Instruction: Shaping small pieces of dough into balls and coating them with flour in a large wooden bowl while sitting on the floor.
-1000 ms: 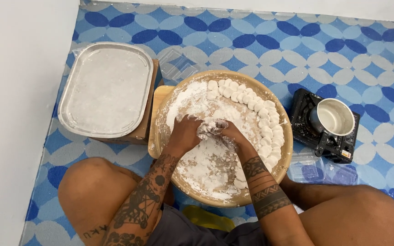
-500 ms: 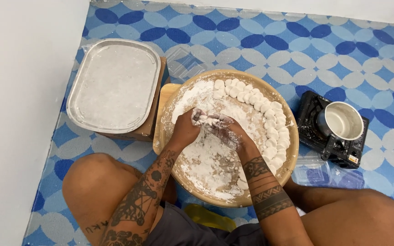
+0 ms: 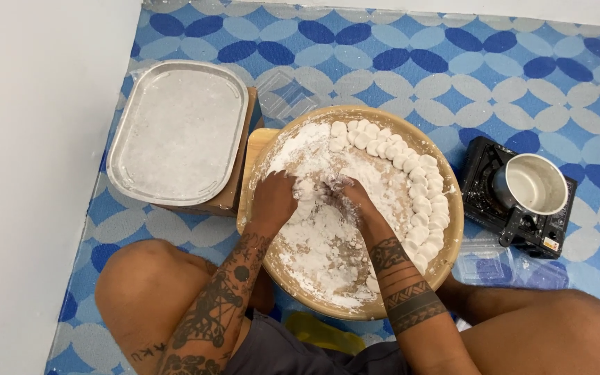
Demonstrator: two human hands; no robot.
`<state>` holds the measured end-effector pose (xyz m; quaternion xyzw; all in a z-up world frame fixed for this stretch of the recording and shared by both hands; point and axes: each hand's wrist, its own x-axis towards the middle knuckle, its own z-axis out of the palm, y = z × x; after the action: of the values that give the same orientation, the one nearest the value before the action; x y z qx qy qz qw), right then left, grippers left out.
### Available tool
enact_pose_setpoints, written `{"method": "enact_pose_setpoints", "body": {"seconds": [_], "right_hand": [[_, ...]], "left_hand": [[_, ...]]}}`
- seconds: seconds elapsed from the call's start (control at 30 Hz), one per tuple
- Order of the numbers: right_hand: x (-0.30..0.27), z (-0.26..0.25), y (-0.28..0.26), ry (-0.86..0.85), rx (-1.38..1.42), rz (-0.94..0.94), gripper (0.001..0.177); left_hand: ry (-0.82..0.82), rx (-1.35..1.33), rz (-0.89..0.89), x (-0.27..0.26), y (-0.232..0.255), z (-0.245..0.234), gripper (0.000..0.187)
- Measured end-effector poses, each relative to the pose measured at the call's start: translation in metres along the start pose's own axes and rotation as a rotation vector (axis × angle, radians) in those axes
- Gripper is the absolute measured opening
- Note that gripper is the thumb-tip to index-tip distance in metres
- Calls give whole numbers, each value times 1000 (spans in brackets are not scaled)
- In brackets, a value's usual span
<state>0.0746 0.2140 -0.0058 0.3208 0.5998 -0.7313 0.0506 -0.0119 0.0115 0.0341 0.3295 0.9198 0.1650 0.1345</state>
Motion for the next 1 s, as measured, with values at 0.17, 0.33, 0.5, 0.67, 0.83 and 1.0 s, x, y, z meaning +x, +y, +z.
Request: {"method": "enact_pose_setpoints", "body": {"seconds": [0.17, 0.33, 0.5, 0.67, 0.83, 1.0], "right_hand": [[-51, 22, -53, 32, -7, -21, 61], [27, -11, 27, 134, 216, -257, 15], [-12, 9, -17, 272, -162, -385, 24], [27, -10, 3, 249, 512, -157, 13], [-8, 13, -33, 403, 571, -221, 19], [-56, 33, -89, -33, 615, -218, 41]], "left_hand": [[-92, -44, 33, 3, 0, 1, 52], [-70, -131, 15, 4, 11, -8, 64], [124, -217, -6, -3, 27, -32, 55], [222, -391, -39, 1, 21, -22, 53], [246, -562, -83, -5, 41, -44, 51], [233, -928, -150, -1, 46, -42, 47]]}}
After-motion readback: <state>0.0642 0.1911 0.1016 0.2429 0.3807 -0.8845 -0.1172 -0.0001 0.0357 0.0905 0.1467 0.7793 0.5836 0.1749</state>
